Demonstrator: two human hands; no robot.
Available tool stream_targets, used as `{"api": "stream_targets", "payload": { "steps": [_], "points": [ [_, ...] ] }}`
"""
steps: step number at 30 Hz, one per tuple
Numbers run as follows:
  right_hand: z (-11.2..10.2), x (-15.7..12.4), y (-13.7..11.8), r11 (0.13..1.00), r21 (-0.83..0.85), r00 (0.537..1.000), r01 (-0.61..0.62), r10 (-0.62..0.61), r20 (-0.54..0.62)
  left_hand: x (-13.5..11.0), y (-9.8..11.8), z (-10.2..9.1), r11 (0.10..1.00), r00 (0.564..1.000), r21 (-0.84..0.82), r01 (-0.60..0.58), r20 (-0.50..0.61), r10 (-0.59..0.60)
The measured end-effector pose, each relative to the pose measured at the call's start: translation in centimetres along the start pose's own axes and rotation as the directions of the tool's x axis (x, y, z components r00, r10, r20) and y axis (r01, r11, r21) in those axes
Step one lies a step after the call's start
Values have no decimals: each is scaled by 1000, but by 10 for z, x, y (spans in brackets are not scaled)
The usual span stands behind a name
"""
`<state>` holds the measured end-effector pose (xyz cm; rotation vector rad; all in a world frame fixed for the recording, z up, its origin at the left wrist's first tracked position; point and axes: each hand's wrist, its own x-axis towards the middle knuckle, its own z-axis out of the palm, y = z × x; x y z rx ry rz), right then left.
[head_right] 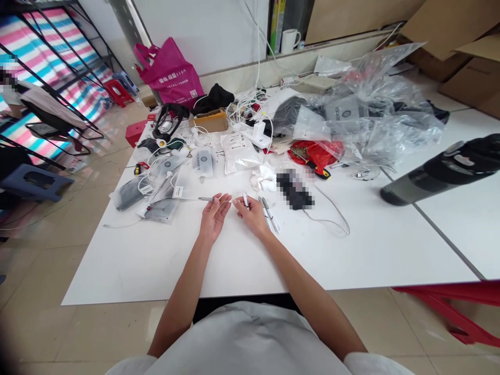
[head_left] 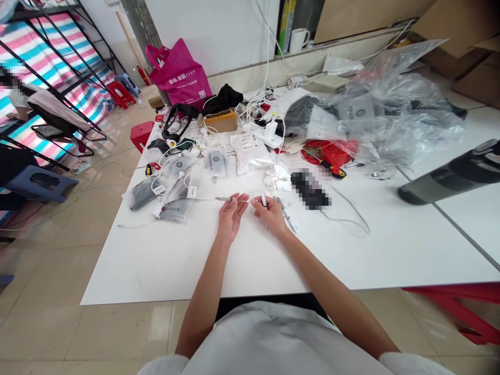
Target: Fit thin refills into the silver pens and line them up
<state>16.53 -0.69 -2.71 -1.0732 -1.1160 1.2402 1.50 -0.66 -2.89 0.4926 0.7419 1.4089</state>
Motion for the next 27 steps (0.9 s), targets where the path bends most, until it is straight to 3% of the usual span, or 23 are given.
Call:
{"api": "stream_targets", "payload": {
  "steps": [9, 14, 20, 27],
  "points": [
    [-4, 3, 5, 988, -143, 996, 56, -65, -55, 0, 1, -5, 991, 998, 113, 64, 0, -64],
    [-6, 1, 0, 948, -291, 990, 130, -138, -9, 3, 1, -7, 995, 998, 77, 61, -19, -59],
    [-6, 1, -2, 935, -325, 989, 139, -148, -3, 5, -1, -7, 998, 998, 3, 65, -24, -65],
    [-8, 3, 1, 906, -400, 989, 138, -144, 15, 5, -5, -7, 997, 998, 33, 68, 5, -68]
  ]
}}
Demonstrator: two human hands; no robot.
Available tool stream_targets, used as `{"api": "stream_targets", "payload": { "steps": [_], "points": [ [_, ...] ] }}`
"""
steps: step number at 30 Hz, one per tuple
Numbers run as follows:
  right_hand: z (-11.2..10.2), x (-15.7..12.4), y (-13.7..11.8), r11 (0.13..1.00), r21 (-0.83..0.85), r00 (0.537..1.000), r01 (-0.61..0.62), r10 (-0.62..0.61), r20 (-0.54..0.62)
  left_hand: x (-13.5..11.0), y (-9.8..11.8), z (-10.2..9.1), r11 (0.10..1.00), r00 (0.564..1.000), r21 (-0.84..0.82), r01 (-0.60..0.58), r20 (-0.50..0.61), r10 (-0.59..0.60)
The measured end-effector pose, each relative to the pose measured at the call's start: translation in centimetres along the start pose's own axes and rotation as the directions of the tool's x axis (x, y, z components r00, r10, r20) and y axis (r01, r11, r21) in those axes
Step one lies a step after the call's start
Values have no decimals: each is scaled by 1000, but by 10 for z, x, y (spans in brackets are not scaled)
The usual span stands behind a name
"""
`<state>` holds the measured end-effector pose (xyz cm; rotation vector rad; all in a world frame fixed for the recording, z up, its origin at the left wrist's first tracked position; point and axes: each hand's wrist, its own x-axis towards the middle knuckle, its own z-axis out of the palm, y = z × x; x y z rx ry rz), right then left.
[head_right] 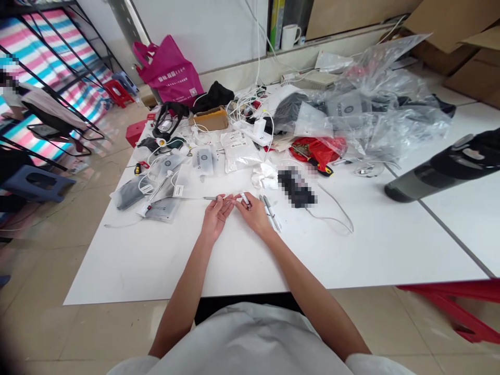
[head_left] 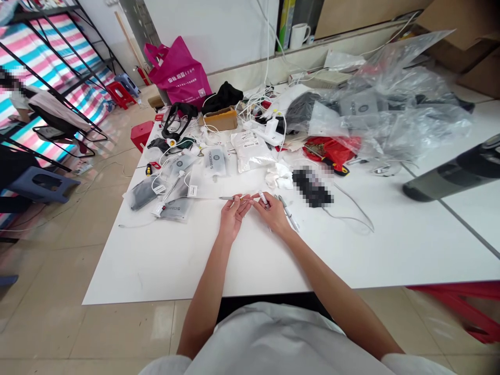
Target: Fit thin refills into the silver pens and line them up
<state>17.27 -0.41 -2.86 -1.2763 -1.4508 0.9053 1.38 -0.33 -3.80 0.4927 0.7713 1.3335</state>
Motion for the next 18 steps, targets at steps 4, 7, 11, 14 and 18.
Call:
{"api": "stream_targets", "payload": {
  "steps": [4, 7, 11, 14, 18],
  "points": [
    [-2, 0, 0, 997, -77, 1000, 20, -21, -14, 0, 3, 1, 999, 999, -6, -40, -27, 40],
    [-4, 1, 3, 979, -193, 998, 62, -56, 36, 2, 10, -3, 997, 995, -15, -80, -63, 79],
    [-6, 1, 10, 927, -291, 958, 237, -173, 229, 4, 17, -12, 988, 984, 5, -153, -86, 153],
    [-5, 0, 16, 874, -311, 885, 373, -234, 402, 5, 19, -16, 984, 979, 26, -176, -104, 177],
    [-2, -1, 18, 841, -364, 855, 400, -199, 479, 6, 19, -18, 982, 976, 7, -190, -109, 190]
  ]
}}
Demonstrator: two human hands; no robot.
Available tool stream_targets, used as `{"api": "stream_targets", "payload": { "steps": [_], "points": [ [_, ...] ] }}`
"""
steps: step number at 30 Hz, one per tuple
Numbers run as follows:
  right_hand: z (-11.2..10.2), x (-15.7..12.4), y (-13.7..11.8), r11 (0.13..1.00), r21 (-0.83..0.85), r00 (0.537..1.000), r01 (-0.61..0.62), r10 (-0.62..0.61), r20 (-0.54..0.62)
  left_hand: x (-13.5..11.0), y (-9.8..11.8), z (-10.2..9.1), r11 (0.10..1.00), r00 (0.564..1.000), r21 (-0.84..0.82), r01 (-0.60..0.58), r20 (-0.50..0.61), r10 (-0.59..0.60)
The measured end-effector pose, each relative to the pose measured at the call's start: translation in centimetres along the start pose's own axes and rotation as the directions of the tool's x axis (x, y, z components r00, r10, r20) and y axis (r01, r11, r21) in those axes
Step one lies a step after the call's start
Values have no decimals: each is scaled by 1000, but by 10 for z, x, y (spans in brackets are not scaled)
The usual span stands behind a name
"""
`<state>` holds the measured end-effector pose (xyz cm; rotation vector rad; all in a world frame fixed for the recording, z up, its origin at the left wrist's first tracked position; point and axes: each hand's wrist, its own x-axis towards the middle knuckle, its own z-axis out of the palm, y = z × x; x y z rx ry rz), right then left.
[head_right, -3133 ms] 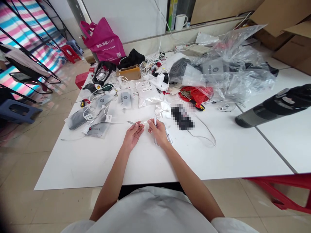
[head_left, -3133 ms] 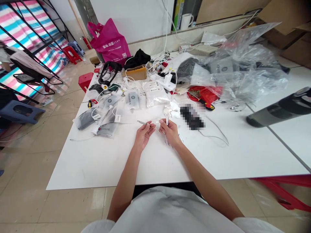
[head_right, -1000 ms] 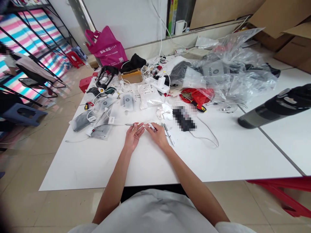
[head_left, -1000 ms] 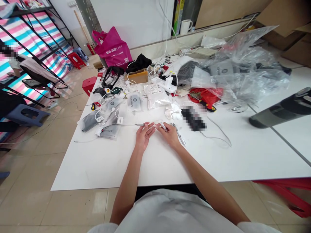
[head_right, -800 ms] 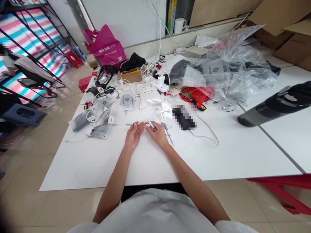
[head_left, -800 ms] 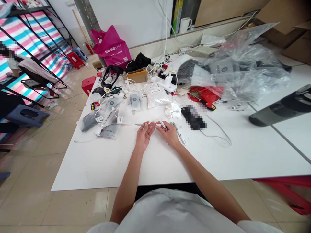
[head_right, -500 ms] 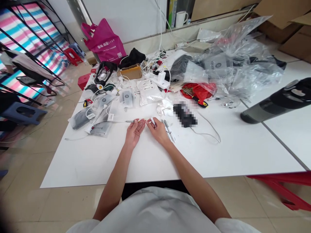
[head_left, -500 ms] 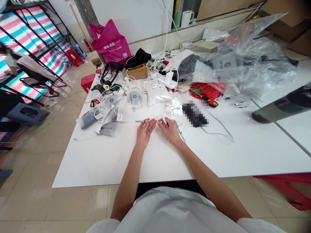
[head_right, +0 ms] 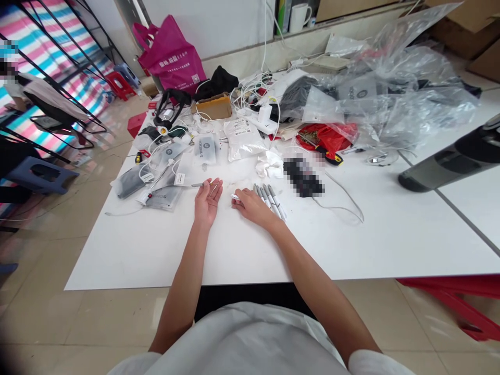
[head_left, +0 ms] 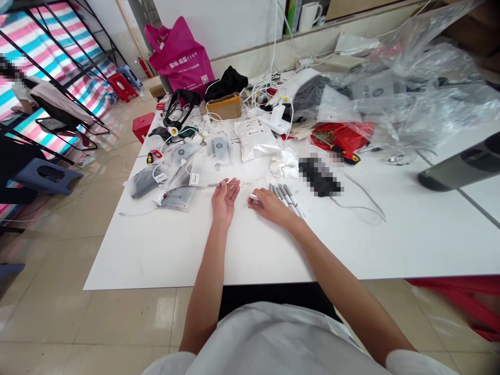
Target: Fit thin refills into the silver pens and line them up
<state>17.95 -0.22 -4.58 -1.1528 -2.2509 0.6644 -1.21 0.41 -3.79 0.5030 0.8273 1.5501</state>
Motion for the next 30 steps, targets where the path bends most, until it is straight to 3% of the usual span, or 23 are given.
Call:
{"api": "stream_targets", "payload": {
  "steps": [6, 11, 15, 18, 22, 25, 30],
  "points": [
    [1, 1, -4, 991, 122, 996, -63, 70, -53, -4, -3, 4, 1000, 1000, -8, -11, 13, 11],
    [-19, 15, -12, 911, 410, 952, -57, 172, -251, -5, -8, 19, 994, 994, -31, 102, 37, -101],
    [-35, 27, -14, 913, 407, 956, 16, 105, -273, 0, -10, 34, 981, 974, 21, 192, 123, -193],
    [-35, 25, -7, 918, 397, 961, 14, 97, -259, 2, -13, 36, 976, 960, 86, 201, 182, -213],
    [-25, 12, 8, 954, 295, 969, -55, 122, -214, -1, -21, 28, 941, 947, 323, 103, 258, -192],
    [-21, 5, 11, 964, 249, 963, -93, 151, -223, -5, -24, 25, 937, 931, 347, 53, 323, -172],
    [-25, 5, 7, 937, 335, 957, -95, 179, -229, -7, -25, 24, 941, 944, 336, 27, 301, -134]
  ]
}}
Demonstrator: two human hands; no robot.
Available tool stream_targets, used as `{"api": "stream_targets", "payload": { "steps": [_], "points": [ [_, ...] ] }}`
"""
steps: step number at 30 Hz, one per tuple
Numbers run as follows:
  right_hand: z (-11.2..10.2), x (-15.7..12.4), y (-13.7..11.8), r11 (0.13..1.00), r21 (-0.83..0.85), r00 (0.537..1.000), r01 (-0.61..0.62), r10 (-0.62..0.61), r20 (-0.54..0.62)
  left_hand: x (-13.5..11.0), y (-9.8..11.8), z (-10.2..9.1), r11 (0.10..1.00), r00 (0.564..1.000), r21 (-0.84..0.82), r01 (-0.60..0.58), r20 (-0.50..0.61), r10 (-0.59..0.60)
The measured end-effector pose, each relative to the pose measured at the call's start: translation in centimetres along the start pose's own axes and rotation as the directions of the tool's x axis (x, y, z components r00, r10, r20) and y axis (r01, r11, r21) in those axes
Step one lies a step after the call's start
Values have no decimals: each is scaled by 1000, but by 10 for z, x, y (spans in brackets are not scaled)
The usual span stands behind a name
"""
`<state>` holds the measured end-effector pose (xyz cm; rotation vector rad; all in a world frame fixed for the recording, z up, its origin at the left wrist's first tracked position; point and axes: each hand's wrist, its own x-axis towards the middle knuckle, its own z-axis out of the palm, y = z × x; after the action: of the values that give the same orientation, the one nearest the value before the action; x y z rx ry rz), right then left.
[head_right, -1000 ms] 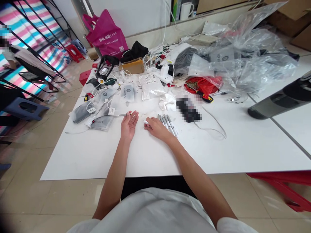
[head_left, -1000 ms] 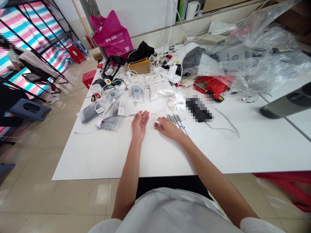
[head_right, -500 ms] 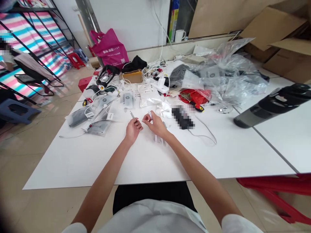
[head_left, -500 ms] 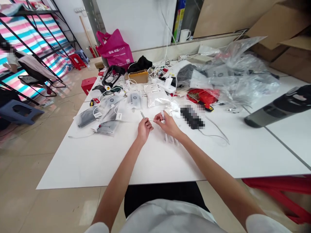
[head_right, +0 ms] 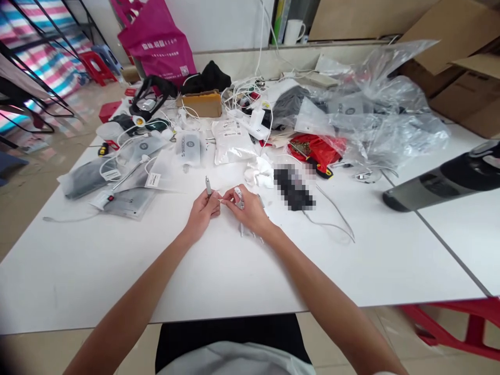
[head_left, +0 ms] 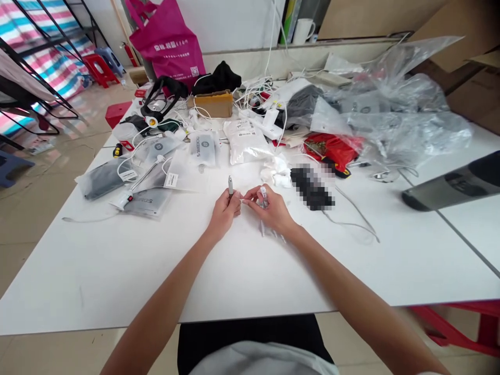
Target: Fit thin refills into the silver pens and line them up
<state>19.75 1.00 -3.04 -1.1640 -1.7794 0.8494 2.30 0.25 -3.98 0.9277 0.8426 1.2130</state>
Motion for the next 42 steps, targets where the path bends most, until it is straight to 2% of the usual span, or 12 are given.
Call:
{"api": "stream_targets", "payload": {
  "steps": [4, 7, 11, 17, 20, 23, 25, 27, 31, 35, 42],
  "points": [
    [-13, 1, 5, 981, -173, 993, 90, -74, 94, 2, 1, -5, 991, 996, -137, 5, -88, -18],
    [-22, 5, 17, 929, -336, 977, 153, -91, 193, 5, 5, -10, 973, 994, -231, 15, -100, -39],
    [-22, 10, 29, 911, -382, 971, 155, -69, 229, 7, 8, -15, 960, 994, -278, 19, -100, -49],
    [-20, 8, 21, 945, -310, 988, 108, -68, 135, 4, 8, -12, 954, 995, -295, 46, -76, -71],
    [-18, 6, 11, 997, -77, 999, 21, -22, -23, 2, 11, -11, 955, 994, -292, 56, -72, -80],
    [-12, 6, 2, 976, 217, 987, 16, 19, -158, 1, 13, -9, 952, 995, -298, 73, -49, -91],
    [-8, 5, -3, 943, 333, 983, 22, 41, -181, 0, 13, -8, 952, 995, -294, 86, -29, -98],
    [-4, 5, -6, 916, 400, 987, 4, 59, -146, -1, 13, -8, 955, 994, -278, 99, -5, -105],
    [2, 1, -10, 922, 387, 995, -28, 61, -73, -2, 10, -8, 970, 994, -217, 112, 29, -109],
    [4, -2, -11, 959, 285, 995, -11, 40, -95, -2, 8, -8, 989, 996, -121, 82, 46, -77],
    [6, -3, -10, 965, 258, 992, 38, -6, -123, -2, 4, -8, 999, 997, 33, 36, 74, -38]
  ]
}}
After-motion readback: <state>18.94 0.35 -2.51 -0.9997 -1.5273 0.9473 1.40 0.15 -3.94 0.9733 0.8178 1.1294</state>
